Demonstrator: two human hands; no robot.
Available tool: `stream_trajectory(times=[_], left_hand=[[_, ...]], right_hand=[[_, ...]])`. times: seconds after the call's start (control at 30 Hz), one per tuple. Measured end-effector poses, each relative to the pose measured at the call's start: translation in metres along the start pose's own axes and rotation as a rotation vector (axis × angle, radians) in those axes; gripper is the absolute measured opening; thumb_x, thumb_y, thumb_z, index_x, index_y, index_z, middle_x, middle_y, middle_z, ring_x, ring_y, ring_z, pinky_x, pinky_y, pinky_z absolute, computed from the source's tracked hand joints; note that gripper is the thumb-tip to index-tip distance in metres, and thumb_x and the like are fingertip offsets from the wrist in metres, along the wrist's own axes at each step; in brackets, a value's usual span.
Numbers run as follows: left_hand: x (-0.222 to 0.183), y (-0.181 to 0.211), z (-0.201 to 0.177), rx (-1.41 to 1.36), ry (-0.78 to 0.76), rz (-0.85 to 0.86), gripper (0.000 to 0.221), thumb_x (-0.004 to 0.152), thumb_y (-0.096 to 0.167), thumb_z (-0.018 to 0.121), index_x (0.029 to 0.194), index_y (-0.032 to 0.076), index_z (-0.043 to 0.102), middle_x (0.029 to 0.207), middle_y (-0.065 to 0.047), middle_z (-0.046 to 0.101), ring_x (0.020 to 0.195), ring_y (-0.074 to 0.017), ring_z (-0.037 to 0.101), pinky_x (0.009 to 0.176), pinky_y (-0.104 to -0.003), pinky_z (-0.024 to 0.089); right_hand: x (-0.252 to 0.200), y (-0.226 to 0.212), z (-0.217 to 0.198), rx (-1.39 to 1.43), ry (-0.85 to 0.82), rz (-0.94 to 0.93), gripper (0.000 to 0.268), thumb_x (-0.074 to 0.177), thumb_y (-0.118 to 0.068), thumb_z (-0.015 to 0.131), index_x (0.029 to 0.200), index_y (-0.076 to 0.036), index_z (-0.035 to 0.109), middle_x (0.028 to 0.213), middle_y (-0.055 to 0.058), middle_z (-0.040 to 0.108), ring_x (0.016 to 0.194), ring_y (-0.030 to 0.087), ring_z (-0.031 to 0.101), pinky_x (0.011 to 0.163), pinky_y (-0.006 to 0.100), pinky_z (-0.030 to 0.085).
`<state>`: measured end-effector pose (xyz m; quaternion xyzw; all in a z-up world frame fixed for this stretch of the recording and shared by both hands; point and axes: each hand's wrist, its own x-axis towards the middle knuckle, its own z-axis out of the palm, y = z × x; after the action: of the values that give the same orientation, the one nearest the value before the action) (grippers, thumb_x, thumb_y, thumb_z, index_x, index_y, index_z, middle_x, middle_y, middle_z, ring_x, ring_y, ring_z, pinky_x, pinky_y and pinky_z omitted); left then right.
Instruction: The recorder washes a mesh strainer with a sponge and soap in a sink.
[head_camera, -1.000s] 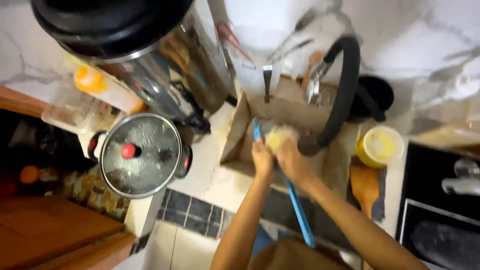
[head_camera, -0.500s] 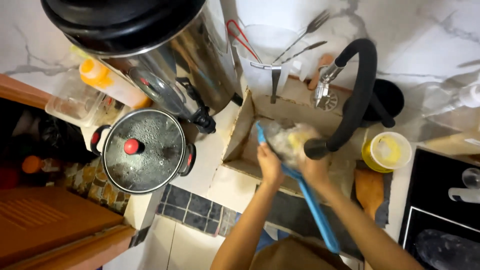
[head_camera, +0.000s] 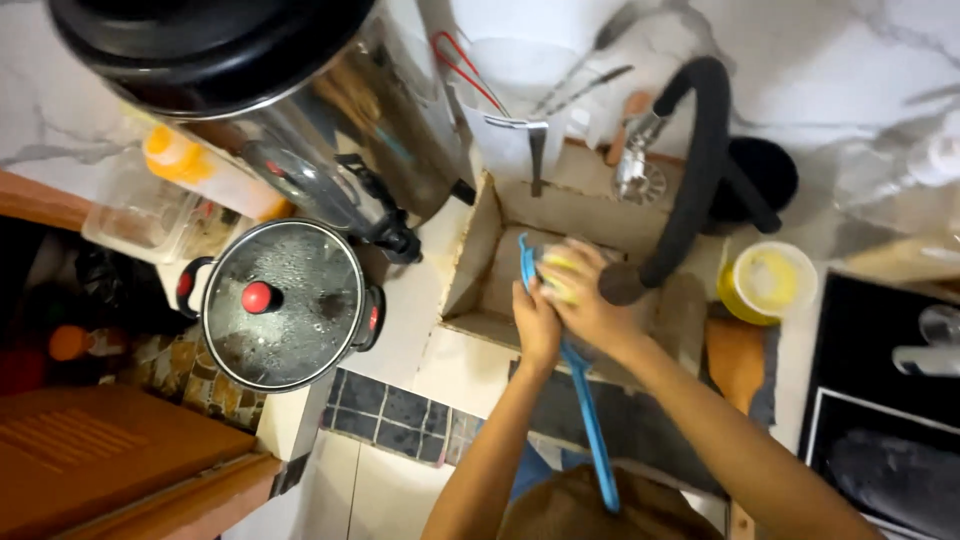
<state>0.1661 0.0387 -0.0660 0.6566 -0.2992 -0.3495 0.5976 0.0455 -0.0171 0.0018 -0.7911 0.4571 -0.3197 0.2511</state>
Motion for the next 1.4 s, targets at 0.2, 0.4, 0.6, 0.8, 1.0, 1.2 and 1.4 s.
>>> stream_trajectory(times=[0.2, 0.4, 0.6, 0.8, 1.0, 1.2, 1.4], left_hand=[[-0.023, 0.021, 0.006, 0.17, 0.122, 0.045, 0.036, 0.109, 0.03, 0.044, 0.092, 0.0, 0.052, 0.073, -0.016, 0.054, 0.068, -0.0227, 0.047, 0.065, -0.043, 0.045], [-0.002, 0.032, -0.012, 0.005, 0.084, 0.136, 0.035, 0.111, 0.025, 0.04, 0.091, 0.001, 0.054, 0.077, -0.015, 0.06, 0.071, -0.0201, 0.052, 0.066, -0.042, 0.048], [-0.009, 0.063, -0.017, 0.207, 0.098, 0.184, 0.033, 0.109, 0.025, 0.041, 0.091, 0.0, 0.052, 0.071, -0.016, 0.053, 0.06, -0.0225, 0.048, 0.059, -0.043, 0.041], [-0.004, 0.037, -0.022, 0.155, 0.125, 0.191, 0.039, 0.113, 0.026, 0.038, 0.086, 0.0, 0.049, 0.07, -0.015, 0.049, 0.066, -0.0231, 0.044, 0.062, -0.042, 0.043], [-0.009, 0.044, -0.025, 0.197, 0.077, 0.164, 0.038, 0.112, 0.027, 0.035, 0.089, 0.0, 0.049, 0.073, -0.015, 0.049, 0.068, -0.0211, 0.044, 0.066, -0.041, 0.043], [-0.007, 0.016, -0.028, 0.035, 0.025, 0.024, 0.04, 0.112, 0.028, 0.034, 0.088, 0.002, 0.053, 0.077, -0.006, 0.056, 0.075, -0.0152, 0.049, 0.071, -0.036, 0.047], [-0.009, 0.0, -0.036, 0.089, 0.053, -0.157, 0.046, 0.12, 0.031, 0.035, 0.093, -0.003, 0.051, 0.079, -0.014, 0.05, 0.071, -0.0217, 0.048, 0.067, -0.041, 0.045]], right_hand=[[0.032, -0.035, 0.014, -0.152, -0.015, -0.037, 0.031, 0.085, -0.015, 0.069, 0.115, -0.012, 0.076, 0.121, 0.012, 0.068, 0.117, 0.037, 0.061, 0.1, 0.048, 0.05], [0.012, -0.053, 0.004, -0.308, 0.153, -0.35, 0.035, 0.085, -0.013, 0.067, 0.12, -0.01, 0.07, 0.127, 0.014, 0.067, 0.128, 0.038, 0.059, 0.109, 0.052, 0.047], [0.008, -0.044, 0.01, -0.221, -0.147, 0.348, 0.03, 0.107, -0.023, 0.055, 0.13, -0.007, 0.066, 0.133, 0.019, 0.064, 0.129, 0.04, 0.058, 0.11, 0.051, 0.046], [0.01, -0.035, 0.032, -0.069, 0.203, -0.134, 0.044, 0.093, -0.008, 0.056, 0.136, -0.002, 0.063, 0.14, 0.028, 0.056, 0.133, 0.046, 0.049, 0.109, 0.054, 0.04], [0.015, 0.013, 0.05, 0.2, 0.151, 0.112, 0.034, 0.098, -0.015, 0.059, 0.131, -0.013, 0.07, 0.134, 0.015, 0.067, 0.129, 0.038, 0.061, 0.114, 0.047, 0.046], [-0.013, -0.047, 0.014, -0.108, 0.111, -0.204, 0.043, 0.09, -0.011, 0.059, 0.132, -0.005, 0.064, 0.142, 0.02, 0.059, 0.137, 0.044, 0.052, 0.113, 0.049, 0.042], [0.045, 0.016, 0.013, 0.233, -0.263, 0.484, 0.029, 0.11, -0.026, 0.054, 0.124, -0.005, 0.07, 0.107, 0.022, 0.074, 0.098, 0.036, 0.073, 0.092, 0.045, 0.055]])
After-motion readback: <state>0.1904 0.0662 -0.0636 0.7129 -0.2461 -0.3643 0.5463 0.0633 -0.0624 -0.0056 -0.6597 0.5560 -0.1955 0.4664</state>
